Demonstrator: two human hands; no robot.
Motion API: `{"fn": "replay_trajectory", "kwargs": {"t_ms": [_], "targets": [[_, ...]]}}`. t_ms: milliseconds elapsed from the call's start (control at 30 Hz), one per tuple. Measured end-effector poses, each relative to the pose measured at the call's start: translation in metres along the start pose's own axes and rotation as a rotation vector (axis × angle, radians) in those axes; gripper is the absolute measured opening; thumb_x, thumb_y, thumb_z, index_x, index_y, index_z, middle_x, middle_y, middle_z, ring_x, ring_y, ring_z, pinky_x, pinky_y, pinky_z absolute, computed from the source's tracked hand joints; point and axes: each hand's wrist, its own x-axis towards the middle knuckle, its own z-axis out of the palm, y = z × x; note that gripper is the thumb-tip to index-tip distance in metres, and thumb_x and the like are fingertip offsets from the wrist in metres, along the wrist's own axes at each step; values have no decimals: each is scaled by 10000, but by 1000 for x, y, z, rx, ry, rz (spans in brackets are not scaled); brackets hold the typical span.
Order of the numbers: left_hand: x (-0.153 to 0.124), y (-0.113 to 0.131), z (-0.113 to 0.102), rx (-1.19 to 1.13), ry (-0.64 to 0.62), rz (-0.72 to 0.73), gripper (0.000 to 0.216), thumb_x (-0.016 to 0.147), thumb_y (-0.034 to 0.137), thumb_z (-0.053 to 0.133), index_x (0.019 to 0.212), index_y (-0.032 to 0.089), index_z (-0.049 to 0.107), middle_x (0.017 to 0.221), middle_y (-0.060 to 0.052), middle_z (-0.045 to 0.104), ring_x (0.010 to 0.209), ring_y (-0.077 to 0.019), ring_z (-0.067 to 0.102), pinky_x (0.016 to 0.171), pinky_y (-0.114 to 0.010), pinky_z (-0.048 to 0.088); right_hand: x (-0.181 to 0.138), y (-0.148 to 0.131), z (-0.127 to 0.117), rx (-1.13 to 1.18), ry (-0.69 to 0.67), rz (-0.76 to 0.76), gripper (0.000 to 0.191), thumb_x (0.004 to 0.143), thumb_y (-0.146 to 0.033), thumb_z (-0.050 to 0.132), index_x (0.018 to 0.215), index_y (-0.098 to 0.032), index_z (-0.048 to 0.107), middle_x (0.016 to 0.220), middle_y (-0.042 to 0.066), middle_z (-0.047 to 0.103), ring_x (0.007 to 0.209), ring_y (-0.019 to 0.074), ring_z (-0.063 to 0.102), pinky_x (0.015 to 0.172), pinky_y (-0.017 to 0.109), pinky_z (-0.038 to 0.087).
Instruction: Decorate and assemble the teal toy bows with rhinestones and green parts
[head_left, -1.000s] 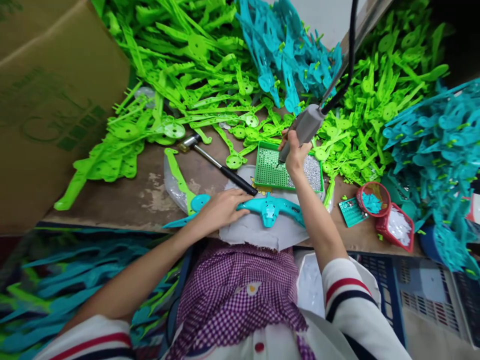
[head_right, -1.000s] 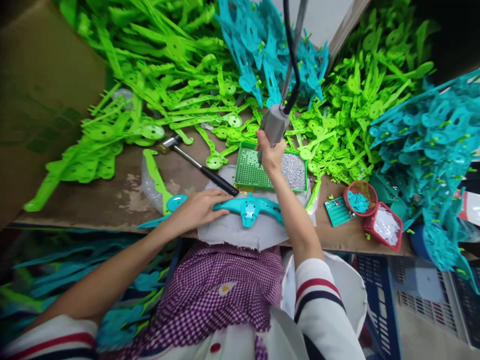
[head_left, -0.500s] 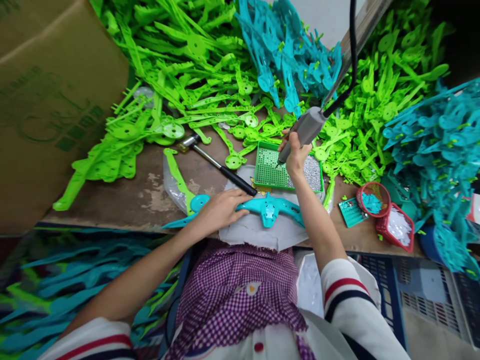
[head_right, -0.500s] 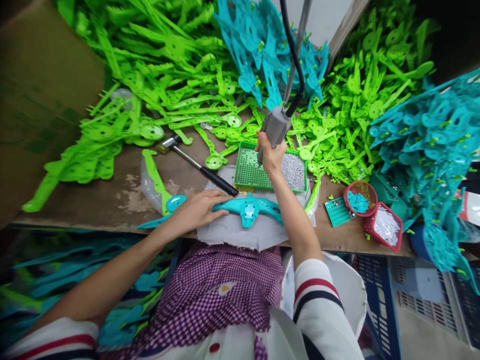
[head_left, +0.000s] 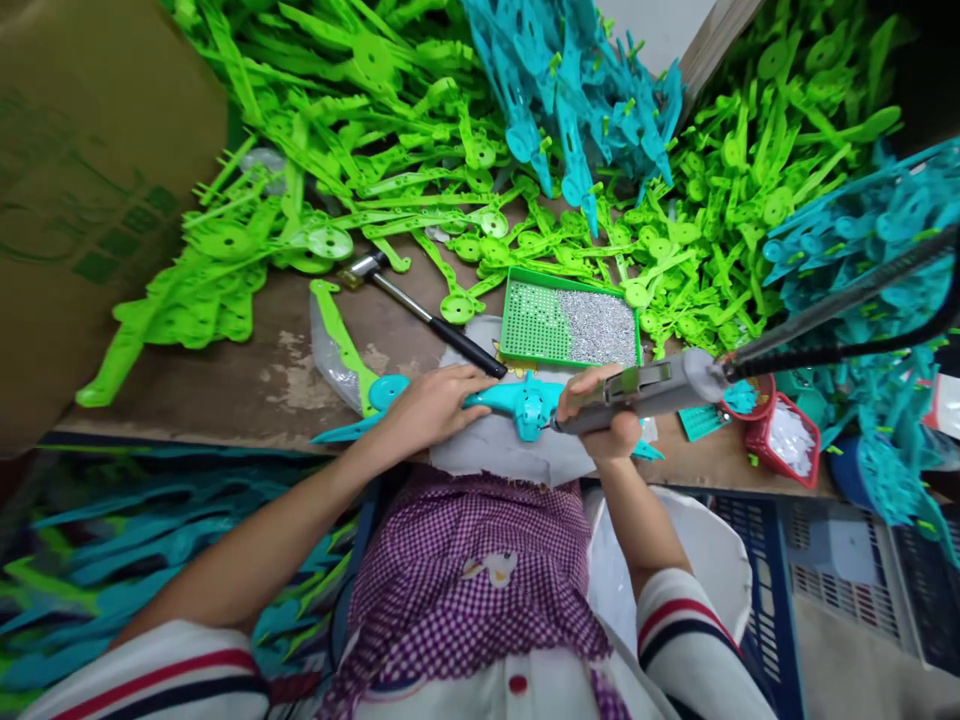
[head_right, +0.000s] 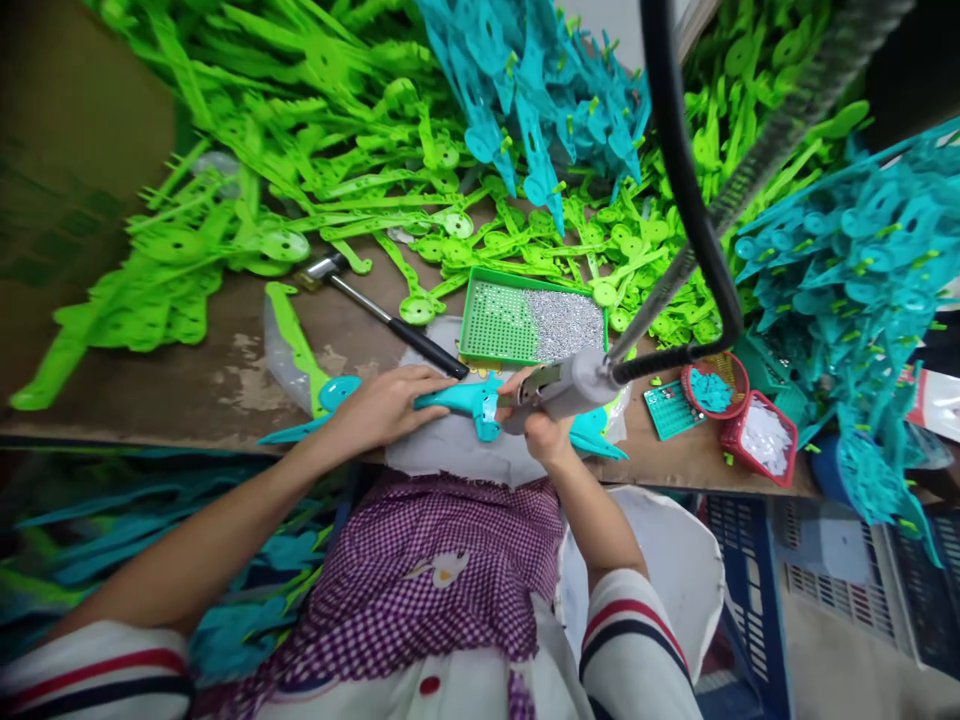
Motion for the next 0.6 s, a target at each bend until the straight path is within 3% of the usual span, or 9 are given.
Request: {"fn": "replay_trajectory", "kwargs": {"t_ms": [100, 233, 433, 600], "targets": [[0, 0, 0, 13, 1, 2, 434, 945, 381, 593, 1350, 235, 652, 1167, -92, 700, 1064, -270, 647, 881, -363, 491, -1, 13, 0, 38, 5, 76, 694, 514, -908, 666, 777, -268, 617, 517, -30, 497, 450, 186, 553, 409, 347, 490], [1, 1, -1, 15, 8, -10, 426, 923, 386, 618, 1327, 263, 672, 1151, -76, 714, 1037, -262, 662, 843, -346, 489, 2, 23, 2, 76, -26, 75, 665, 526, -864, 698, 780, -256, 606, 527, -37, 510, 439, 182, 563, 391, 322, 471], [2, 3, -1, 46, 27, -39, 429, 889, 399, 652, 1301, 290, 697, 1102, -63, 738, 999, -258, 676, 790, -330, 478, -11, 35, -5, -22, -148, 97, 736, 454, -964, 618, 723, -279, 583, 583, 8, 584, 523, 213, 606, 470, 380, 544], [1, 3, 1, 78, 26, -47, 449, 893, 413, 651, 1318, 273, 689, 1121, -79, 733, 1019, -282, 670, 811, -356, 487, -22, 46, -4, 28, -126, 1, 644, 477, -879, 699, 705, -295, 553, 539, -19, 547, 531, 219, 612, 488, 378, 545]]}}
